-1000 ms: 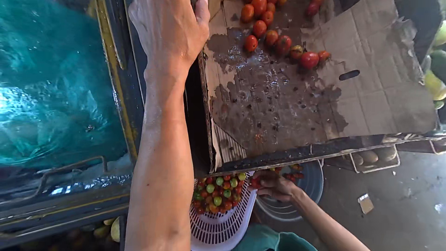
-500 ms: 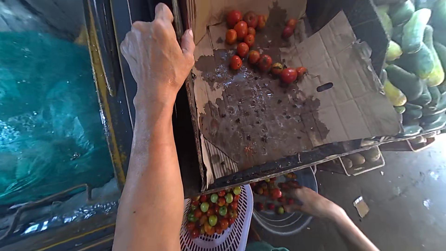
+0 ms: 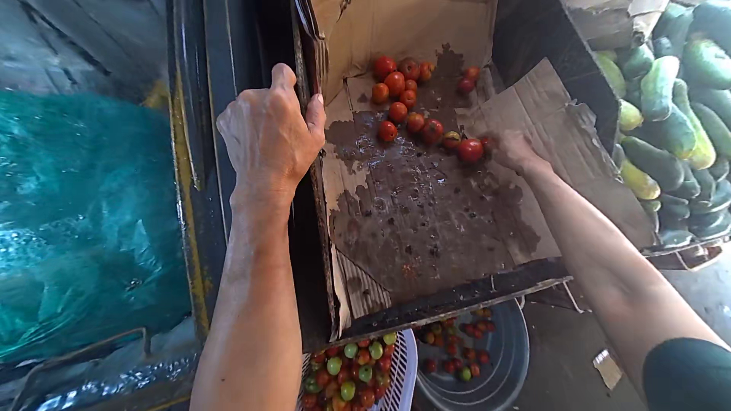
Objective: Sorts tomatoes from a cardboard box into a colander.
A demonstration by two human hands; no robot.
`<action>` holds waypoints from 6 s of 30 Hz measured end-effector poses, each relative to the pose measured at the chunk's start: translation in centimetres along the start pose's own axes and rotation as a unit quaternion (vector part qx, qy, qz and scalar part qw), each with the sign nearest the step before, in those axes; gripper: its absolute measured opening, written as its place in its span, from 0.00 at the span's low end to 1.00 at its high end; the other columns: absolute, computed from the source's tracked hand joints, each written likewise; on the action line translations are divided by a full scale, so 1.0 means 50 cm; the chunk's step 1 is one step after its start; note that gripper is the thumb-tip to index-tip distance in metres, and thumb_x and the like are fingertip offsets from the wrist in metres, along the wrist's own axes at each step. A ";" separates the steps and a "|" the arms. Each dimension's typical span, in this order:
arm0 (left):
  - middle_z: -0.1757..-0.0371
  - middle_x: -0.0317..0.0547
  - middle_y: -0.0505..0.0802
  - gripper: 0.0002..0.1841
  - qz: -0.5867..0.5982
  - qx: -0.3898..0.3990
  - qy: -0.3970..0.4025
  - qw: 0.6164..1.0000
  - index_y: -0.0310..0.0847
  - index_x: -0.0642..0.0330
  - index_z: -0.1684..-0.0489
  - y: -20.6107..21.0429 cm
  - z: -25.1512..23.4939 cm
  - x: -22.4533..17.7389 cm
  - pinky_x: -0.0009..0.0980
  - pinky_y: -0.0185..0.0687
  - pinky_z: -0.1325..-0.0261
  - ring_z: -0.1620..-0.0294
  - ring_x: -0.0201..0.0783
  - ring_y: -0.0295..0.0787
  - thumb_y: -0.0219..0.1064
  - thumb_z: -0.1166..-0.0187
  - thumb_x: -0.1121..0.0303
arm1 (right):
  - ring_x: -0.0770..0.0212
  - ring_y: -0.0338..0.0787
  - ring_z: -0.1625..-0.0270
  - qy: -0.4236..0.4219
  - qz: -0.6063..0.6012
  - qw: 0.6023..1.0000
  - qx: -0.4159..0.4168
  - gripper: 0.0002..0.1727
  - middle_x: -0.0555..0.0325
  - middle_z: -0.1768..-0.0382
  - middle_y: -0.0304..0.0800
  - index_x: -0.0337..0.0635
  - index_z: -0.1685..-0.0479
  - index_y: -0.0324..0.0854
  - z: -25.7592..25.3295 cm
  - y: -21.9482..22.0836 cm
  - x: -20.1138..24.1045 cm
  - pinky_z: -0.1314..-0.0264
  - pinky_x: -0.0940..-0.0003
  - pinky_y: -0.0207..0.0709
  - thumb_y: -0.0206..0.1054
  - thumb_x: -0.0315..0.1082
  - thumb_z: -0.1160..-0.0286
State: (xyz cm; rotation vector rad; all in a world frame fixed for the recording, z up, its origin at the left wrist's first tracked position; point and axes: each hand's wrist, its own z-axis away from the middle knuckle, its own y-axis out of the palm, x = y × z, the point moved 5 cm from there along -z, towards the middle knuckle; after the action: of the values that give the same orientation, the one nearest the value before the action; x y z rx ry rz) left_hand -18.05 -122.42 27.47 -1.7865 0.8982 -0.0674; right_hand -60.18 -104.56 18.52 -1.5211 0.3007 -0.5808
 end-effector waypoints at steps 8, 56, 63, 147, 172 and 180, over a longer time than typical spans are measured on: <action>0.70 0.69 0.89 0.23 0.001 -0.014 0.010 1.000 0.81 0.70 0.44 0.003 0.000 -0.001 0.65 0.74 0.66 0.65 0.72 0.89 0.56 0.13 0.54 | 0.64 0.93 0.56 0.177 -0.720 0.665 -0.093 0.15 0.59 0.53 0.90 0.48 0.36 0.75 0.108 0.025 -0.038 0.50 0.69 0.89 0.44 0.31 0.07; 0.57 0.84 0.88 0.29 0.020 0.028 -0.015 0.999 0.77 0.74 0.37 -0.001 0.003 0.004 0.80 0.68 0.56 0.53 0.87 0.84 0.55 0.13 0.50 | 0.69 0.84 0.79 0.101 -0.743 0.659 0.059 0.29 0.56 0.65 0.91 0.53 0.35 0.79 0.422 0.016 0.127 0.81 0.78 0.77 0.44 0.60 0.16; 0.47 0.87 0.86 0.35 0.024 0.052 -0.022 0.998 0.75 0.71 0.32 0.018 -0.009 0.024 0.85 0.64 0.48 0.43 0.90 0.80 0.50 0.15 0.42 | 0.68 0.85 0.79 0.157 -0.750 0.640 0.063 0.27 0.52 0.57 0.93 0.52 0.33 0.75 0.631 0.055 0.069 0.84 0.78 0.76 0.60 0.60 0.22; 0.72 0.66 0.90 0.21 0.021 0.001 -0.007 1.000 0.82 0.70 0.44 0.002 0.000 -0.003 0.64 0.78 0.67 0.66 0.70 0.91 0.60 0.14 0.57 | 0.69 0.82 0.77 0.227 -0.637 0.733 -0.074 0.16 0.68 0.76 0.80 0.54 0.57 0.77 -0.007 0.036 0.085 0.73 0.71 0.82 0.49 0.51 0.08; 0.46 0.80 0.89 0.31 0.015 0.057 -0.045 0.997 0.78 0.70 0.31 -0.001 -0.001 0.004 0.77 0.71 0.44 0.40 0.81 0.84 0.55 0.15 0.48 | 0.74 0.87 0.77 -0.076 -0.733 0.566 0.371 0.27 0.61 0.60 0.94 0.58 0.28 0.82 0.637 0.151 0.367 0.82 0.81 0.79 0.60 0.62 0.17; 0.49 0.72 0.91 0.29 0.003 0.050 -0.035 0.998 0.79 0.68 0.34 -0.003 -0.008 0.000 0.70 0.74 0.45 0.42 0.73 0.88 0.54 0.13 0.48 | 0.53 0.87 0.37 0.175 -0.464 0.753 0.433 0.39 0.40 0.31 0.81 0.39 0.13 0.58 0.787 0.493 0.379 0.34 0.56 0.81 0.70 0.40 0.20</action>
State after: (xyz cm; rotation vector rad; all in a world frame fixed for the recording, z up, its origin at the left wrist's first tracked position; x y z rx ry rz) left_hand -18.14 -122.70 27.74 -1.6834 0.8363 -0.0449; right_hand -19.39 -82.52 -0.64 -0.5272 -0.4688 -1.5493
